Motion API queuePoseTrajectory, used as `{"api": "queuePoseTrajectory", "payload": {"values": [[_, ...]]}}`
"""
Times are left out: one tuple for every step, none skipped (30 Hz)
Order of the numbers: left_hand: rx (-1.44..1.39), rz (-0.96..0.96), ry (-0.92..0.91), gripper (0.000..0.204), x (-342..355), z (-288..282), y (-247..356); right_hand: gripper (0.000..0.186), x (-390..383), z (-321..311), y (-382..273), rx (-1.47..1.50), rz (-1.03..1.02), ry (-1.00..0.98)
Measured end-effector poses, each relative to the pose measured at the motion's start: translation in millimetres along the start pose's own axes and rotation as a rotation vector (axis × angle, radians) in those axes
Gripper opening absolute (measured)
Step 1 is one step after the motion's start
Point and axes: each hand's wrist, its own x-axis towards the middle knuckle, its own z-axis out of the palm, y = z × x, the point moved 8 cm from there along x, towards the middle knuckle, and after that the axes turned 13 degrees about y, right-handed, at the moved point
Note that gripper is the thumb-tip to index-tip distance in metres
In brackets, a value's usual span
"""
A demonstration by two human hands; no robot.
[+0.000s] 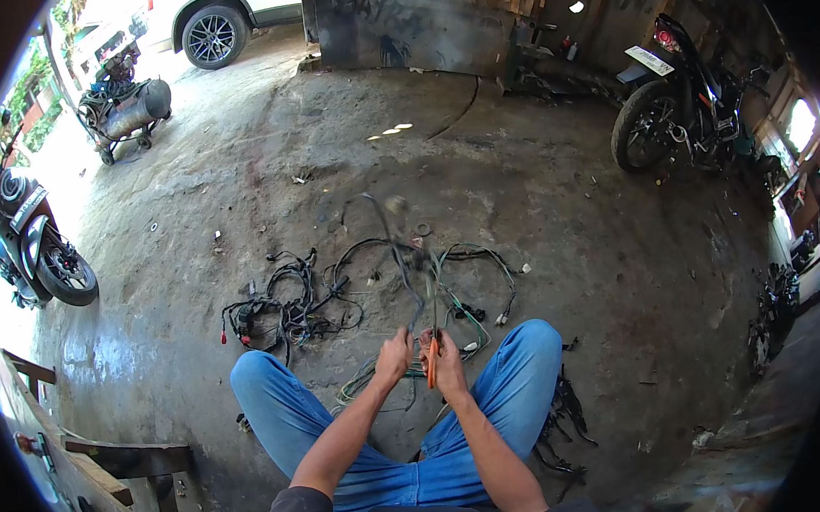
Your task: The person is inspecting and repairing a motorcycle wire harness using scissors.
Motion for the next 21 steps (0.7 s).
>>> {"api": "queuePoseTrajectory", "payload": {"values": [[-0.008,0.043,-0.036,0.049,-4,18,-23,0.051,-4,3,-3,-0.044,0.069,0.014],[-0.009,0.044,-0.031,0.049,-8,29,-45,0.050,-5,3,-2,-0.089,0.137,0.032],[0.100,0.052,-0.087,0.044,-19,45,-67,0.050,-8,3,-1,-0.092,0.140,0.031],[0.205,0.072,-0.151,0.041,-25,53,-67,0.052,-8,-2,5,-0.108,0.186,0.062],[0.202,0.074,-0.155,0.041,-18,53,-66,0.053,-9,-5,11,-0.122,0.234,0.084],[0.141,-0.071,-0.370,0.040,-21,66,-51,0.056,-1,-25,18,-0.165,0.182,0.105],[0.092,-0.239,-0.557,0.039,-28,69,-61,0.056,0,-28,21,-0.162,0.187,0.109],[0.071,-0.221,-0.577,0.041,-29,61,-60,0.057,2,-32,22,-0.259,0.151,0.134],[0.078,-0.227,-0.571,0.041,-29,48,-66,0.059,5,-30,20,-0.353,0.112,0.152],[0.050,-0.293,-0.596,0.045,-34,40,-68,0.064,3,-29,12,-0.312,0.100,0.158],[0.021,-0.359,-0.618,0.049,-40,31,-69,0.064,7,-29,21,-0.309,0.100,0.161],[-0.021,-0.453,-0.662,0.049,-49,26,-52,0.067,17,-42,28,-0.275,0.010,0.214],[-0.021,-0.459,-0.652,0.049,-50,16,-51,0.070,18,-35,21,-0.240,-0.074,0.229],[-0.124,-0.494,-0.634,0.048,-51,9,-47,0.070,16,-34,20,-0.237,-0.074,0.221],[-0.229,-0.536,-0.607,0.048,-52,1,-48,0.074,6,-20,12,-0.195,0.098,0.143],[-0.229,-0.537,-0.611,0.048,-56,-3,-41,0.078,-4,-17,11,-0.154,0.266,0.084],[-0.391,-0.674,-0.564,0.046,-60,-4,-35,0.078,-5,-21,12,-0.155,0.268,0.090],[-0.554,-0.811,-0.502,0.044,-63,-7,-34,0.078,-8,-17,15,-0.100,0.310,0.054],[-0.553,-0.813,-0.500,0.044,-65,-4,-37,0.079,-11,-14,18,-0.044,0.352,0.021],[-0.605,-0.856,-0.526,0.042,-71,3,-39,0.079,-12,-16,19,-0.043,0.354,0.022],[-0.661,-0.899,-0.546,0.041,-75,9,-45,0.078,-13,-17,22,-0.063,0.382,0.034]]}}
